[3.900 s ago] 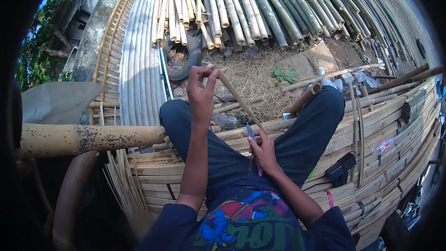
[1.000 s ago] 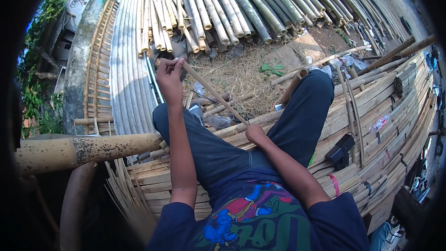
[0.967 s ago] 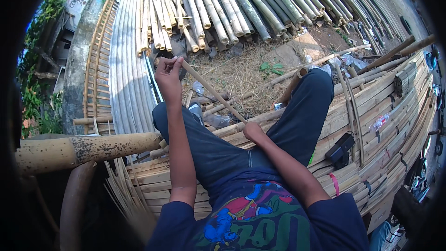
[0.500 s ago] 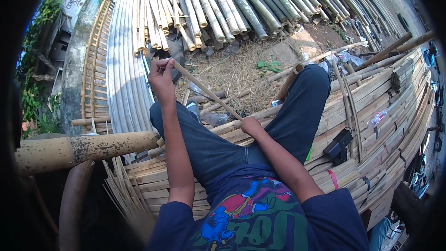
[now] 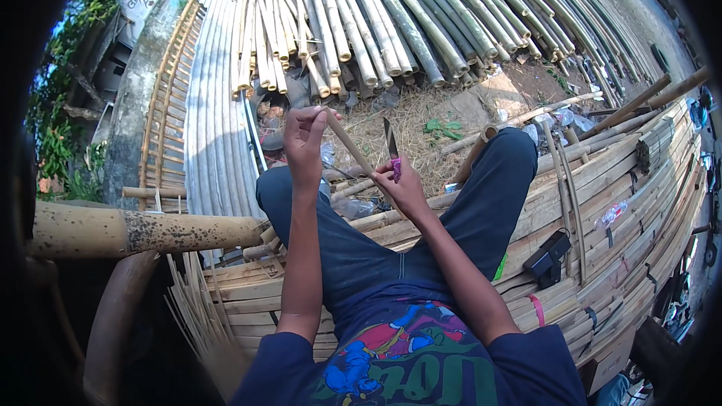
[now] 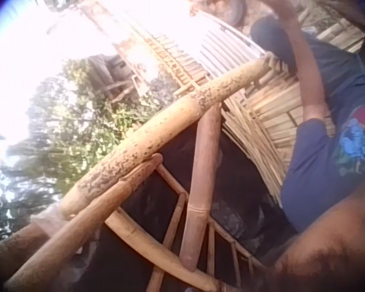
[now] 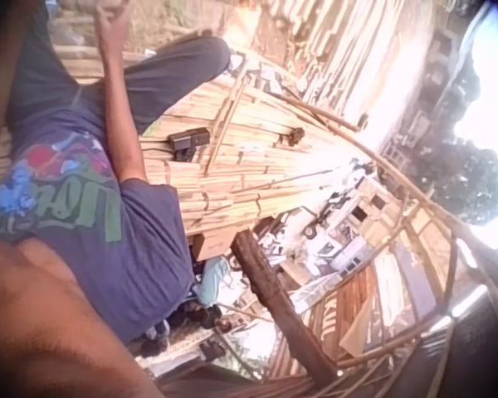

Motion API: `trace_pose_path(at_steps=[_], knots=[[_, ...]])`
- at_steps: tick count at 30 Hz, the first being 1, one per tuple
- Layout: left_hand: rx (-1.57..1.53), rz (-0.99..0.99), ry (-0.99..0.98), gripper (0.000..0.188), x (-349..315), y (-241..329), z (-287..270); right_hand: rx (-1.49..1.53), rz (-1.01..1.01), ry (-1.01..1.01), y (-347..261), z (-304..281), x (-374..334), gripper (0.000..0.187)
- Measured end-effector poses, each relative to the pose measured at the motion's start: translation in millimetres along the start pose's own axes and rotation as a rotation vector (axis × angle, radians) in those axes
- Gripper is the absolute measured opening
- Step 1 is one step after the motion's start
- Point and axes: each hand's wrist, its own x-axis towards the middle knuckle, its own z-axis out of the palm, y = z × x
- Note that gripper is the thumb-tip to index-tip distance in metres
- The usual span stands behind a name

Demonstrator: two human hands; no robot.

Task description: Smoothing a thin strip of bamboo with a knife while sitting on a bamboo platform.

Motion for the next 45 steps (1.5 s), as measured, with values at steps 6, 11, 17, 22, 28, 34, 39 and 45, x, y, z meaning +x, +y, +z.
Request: trace_pose_path(at_steps=[6, 11, 17, 22, 28, 34, 39, 45], knots=[[-0.243, -0.116, -0.087, 0.036, -8.9, -11.0, 19.5, 0.166, 0.022, 0.053, -15.8, -2.4, 10.4, 0.026], [-0.028, -0.382, -0.374, 0.021, -51.6, -88.1, 6.2, -0.076, -0.041, 0.056, -26.0, -1.6, 10.1, 0.019], [-0.228, -0.415, -0.173, 0.031, -32.0, -71.5, 30.1, -0.108, -0.114, 0.282, -62.8, -38.0, 23.7, 0.017], [-0.073, -0.364, -0.324, 0.030, 17.7, 9.4, 42.1, -0.537, -0.401, 0.296, -132.9, -77.6, 59.4, 0.017], [0.095, -0.249, -0.312, 0.029, 34.6, 69.5, 50.7, -0.831, -0.678, 0.056, -197.4, -68.5, 86.2, 0.019], [0.320, -0.185, -0.353, 0.033, 37.0, 93.3, 45.3, -0.874, -0.642, 0.388, -221.0, -84.7, 144.4, 0.021], [-0.048, -0.407, -0.385, 0.033, 27.2, 99.3, 25.0, -0.407, -0.225, 0.373, -188.1, -140.0, 204.7, 0.042], [-0.177, -0.649, -0.381, 0.030, 22.0, 58.1, 18.3, 0.236, -0.090, -0.109, -163.1, -77.0, 138.2, 0.027]])
